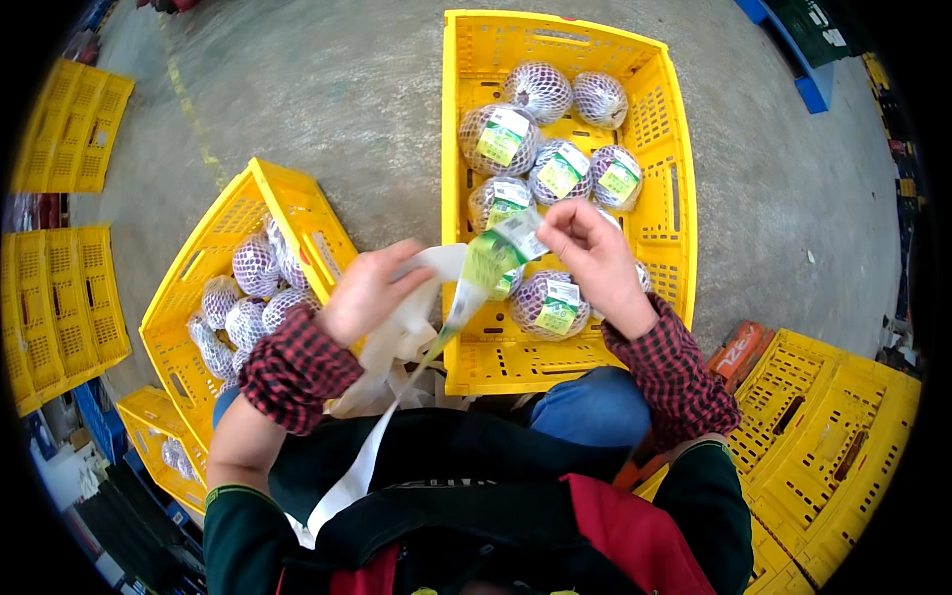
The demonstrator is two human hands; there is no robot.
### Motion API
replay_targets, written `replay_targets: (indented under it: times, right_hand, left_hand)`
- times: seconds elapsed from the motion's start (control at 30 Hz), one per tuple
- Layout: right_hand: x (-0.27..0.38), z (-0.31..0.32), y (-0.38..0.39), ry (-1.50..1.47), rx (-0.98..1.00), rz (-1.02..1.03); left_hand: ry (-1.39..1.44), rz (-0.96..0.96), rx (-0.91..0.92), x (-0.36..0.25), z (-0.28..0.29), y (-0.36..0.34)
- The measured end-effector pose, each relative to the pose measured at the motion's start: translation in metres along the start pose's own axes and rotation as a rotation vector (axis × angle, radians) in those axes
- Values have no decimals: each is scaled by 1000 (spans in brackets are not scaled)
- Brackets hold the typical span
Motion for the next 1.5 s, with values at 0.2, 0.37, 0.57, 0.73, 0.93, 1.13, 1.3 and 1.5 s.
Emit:
replay_targets:
  times: [0.2, 0.37, 0.57, 0.73, 0.93, 1.13, 1.3, 1.5]
  right_hand:
    - [-15, 16, -19, -100, 69, -131]
    - [-14, 14, -22, -62, 152, -153]
    - [4, 8, -13, 66, 213, -166]
    - [2, 4, -12, 70, 235, -121]
    - [-12, 1, -12, 66, 185, -38]
    - [-46, -3, -38, 136, 319, -21]
    - [-66, 77, -179, 171, -109, 160]
    - [-92, 92, -292, 779, -340, 489]
  left_hand:
    - [509, 86, -52, 20, 8, 4]
    - [654, 262, -51, -8, -12, -8]
    - [96, 92, 61, -46, -31, -26]
    - [450, 183, 153, -35, -55, -30]
    - [790, 371, 176, -24, -69, -27]
    - [394, 172, 96, -17, -62, -26]
    - [345, 164, 62, -20, -40, -10]
    - [325, 193, 59, -10, -15, 34]
Point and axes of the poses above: each hand's wrist, its own y-axis away from the middle knuckle, its own z-axis out of the back of the hand, x = y × z, the point moved 7 cm from there along -y, towards the middle knuckle, and after that the axes turned 10 degrees about -x, right-handed, at the moved point
